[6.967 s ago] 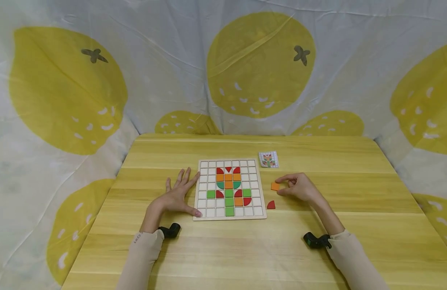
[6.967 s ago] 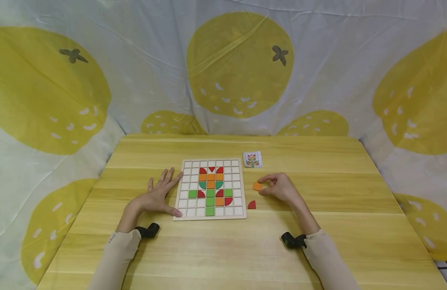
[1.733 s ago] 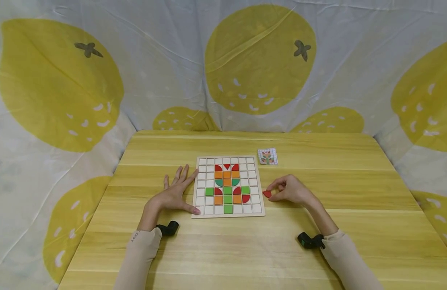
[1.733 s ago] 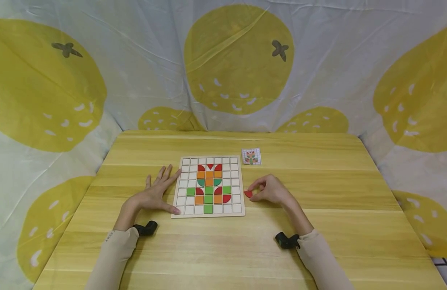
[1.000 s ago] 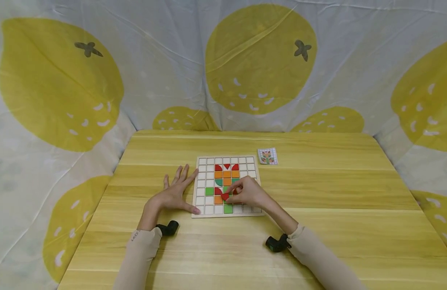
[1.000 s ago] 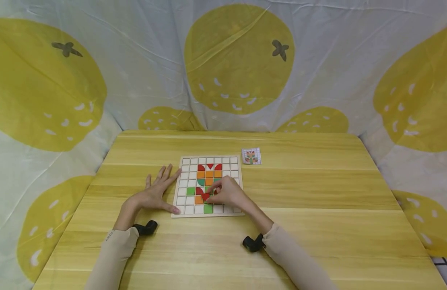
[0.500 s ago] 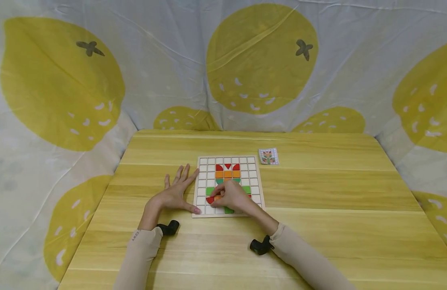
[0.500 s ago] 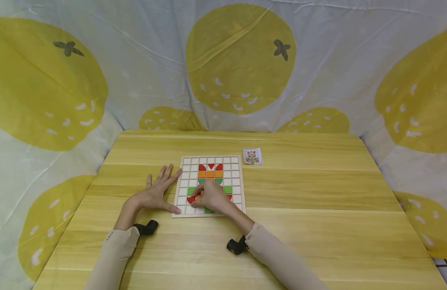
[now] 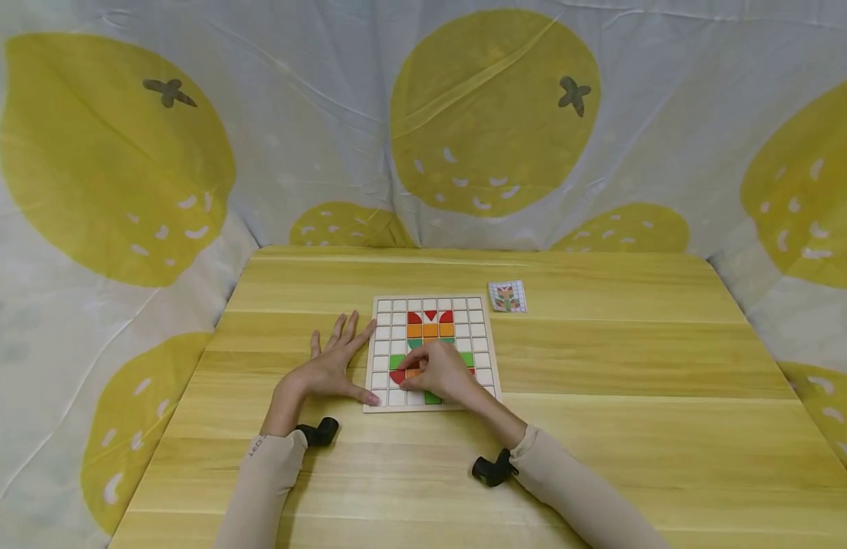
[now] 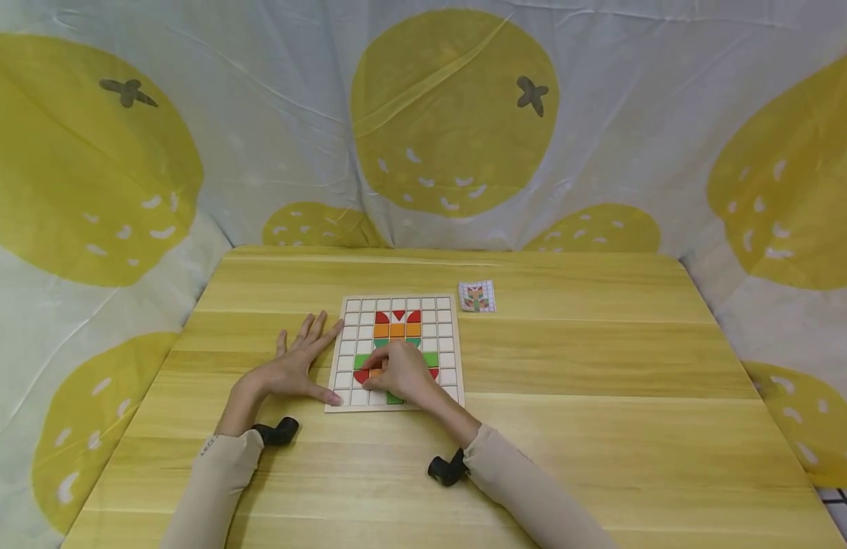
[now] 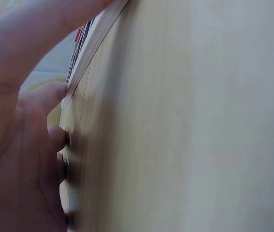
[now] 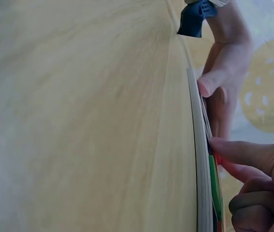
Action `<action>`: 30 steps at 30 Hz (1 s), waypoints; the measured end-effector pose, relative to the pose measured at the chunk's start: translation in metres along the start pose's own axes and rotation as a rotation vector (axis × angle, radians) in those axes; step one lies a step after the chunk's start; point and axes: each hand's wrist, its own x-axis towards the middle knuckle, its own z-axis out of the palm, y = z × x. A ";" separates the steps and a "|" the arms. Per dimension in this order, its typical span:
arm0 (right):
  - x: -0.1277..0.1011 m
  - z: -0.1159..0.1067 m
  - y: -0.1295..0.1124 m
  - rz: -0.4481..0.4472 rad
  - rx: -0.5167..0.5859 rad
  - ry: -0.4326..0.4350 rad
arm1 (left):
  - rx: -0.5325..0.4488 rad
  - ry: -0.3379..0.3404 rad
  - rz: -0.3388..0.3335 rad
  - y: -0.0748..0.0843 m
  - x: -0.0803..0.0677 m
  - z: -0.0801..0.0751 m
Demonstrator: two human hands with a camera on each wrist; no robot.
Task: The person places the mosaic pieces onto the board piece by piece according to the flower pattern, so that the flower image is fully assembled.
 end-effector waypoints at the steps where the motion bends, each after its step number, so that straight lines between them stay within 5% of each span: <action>1: 0.000 0.000 0.000 -0.003 0.001 0.005 | -0.001 -0.001 -0.001 0.000 0.000 0.000; 30: -0.004 0.006 0.005 -0.007 0.029 0.052 | -0.011 0.001 0.005 0.000 0.001 -0.001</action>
